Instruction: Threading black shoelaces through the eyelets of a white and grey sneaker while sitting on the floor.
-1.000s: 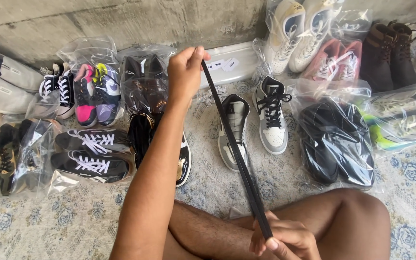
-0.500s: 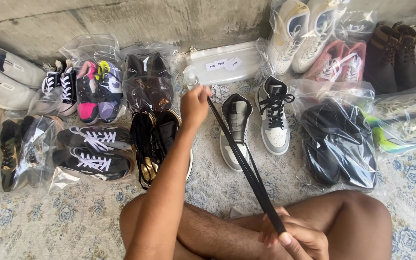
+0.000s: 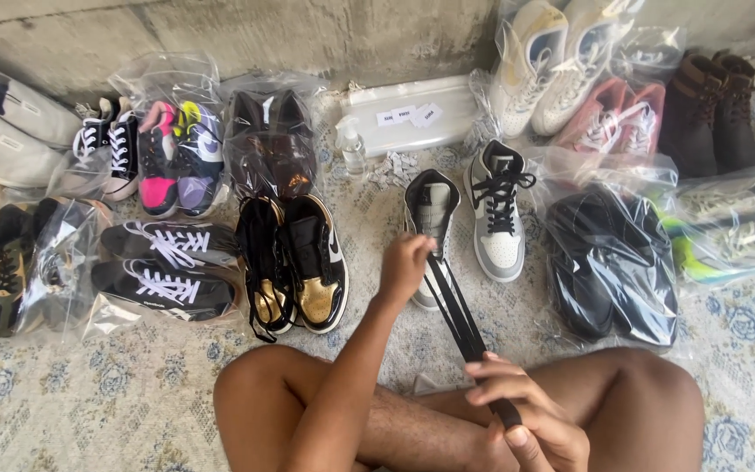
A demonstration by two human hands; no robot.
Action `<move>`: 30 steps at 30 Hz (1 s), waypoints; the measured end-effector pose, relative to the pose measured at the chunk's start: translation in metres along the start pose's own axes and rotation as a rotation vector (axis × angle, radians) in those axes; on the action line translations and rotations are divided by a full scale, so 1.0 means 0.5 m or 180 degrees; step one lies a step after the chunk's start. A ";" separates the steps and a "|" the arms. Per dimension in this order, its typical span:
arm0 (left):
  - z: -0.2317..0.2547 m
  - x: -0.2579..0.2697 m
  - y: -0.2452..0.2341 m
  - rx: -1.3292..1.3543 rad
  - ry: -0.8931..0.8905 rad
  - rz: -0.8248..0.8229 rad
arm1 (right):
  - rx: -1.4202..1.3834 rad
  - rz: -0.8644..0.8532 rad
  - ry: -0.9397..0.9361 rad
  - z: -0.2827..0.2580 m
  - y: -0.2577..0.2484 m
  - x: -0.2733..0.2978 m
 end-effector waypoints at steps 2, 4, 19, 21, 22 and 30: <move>0.016 0.008 0.011 -0.0126 0.0027 -0.0161 | 0.0030 0.0084 -0.0224 0.002 -0.005 -0.003; 0.035 0.026 0.015 0.0344 -0.0112 -0.0124 | 0.0156 -0.0128 0.0280 -0.013 -0.010 -0.016; -0.017 0.034 0.041 -0.0055 -0.0510 0.0272 | 0.0166 -0.0463 0.0520 0.003 0.006 -0.035; 0.082 0.044 -0.054 0.0721 -0.0314 -0.0218 | 0.0166 -0.0424 0.0610 0.013 -0.006 -0.040; 0.133 0.052 -0.100 0.1498 -0.0128 -0.0708 | 0.0165 -0.0399 0.0706 0.019 -0.011 -0.041; 0.304 0.146 -0.223 0.2700 0.1001 -0.2522 | 0.0587 -0.0264 0.0544 0.026 0.003 -0.122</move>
Point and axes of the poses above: each hand's wrist, its own x-axis away from the middle knuckle, its own y-axis out of the palm, z = x × y, the point moved 2 cm from there along -x, towards the middle knuckle, and after that the axes turned 9 degrees about -y, right-handed, at the moved point
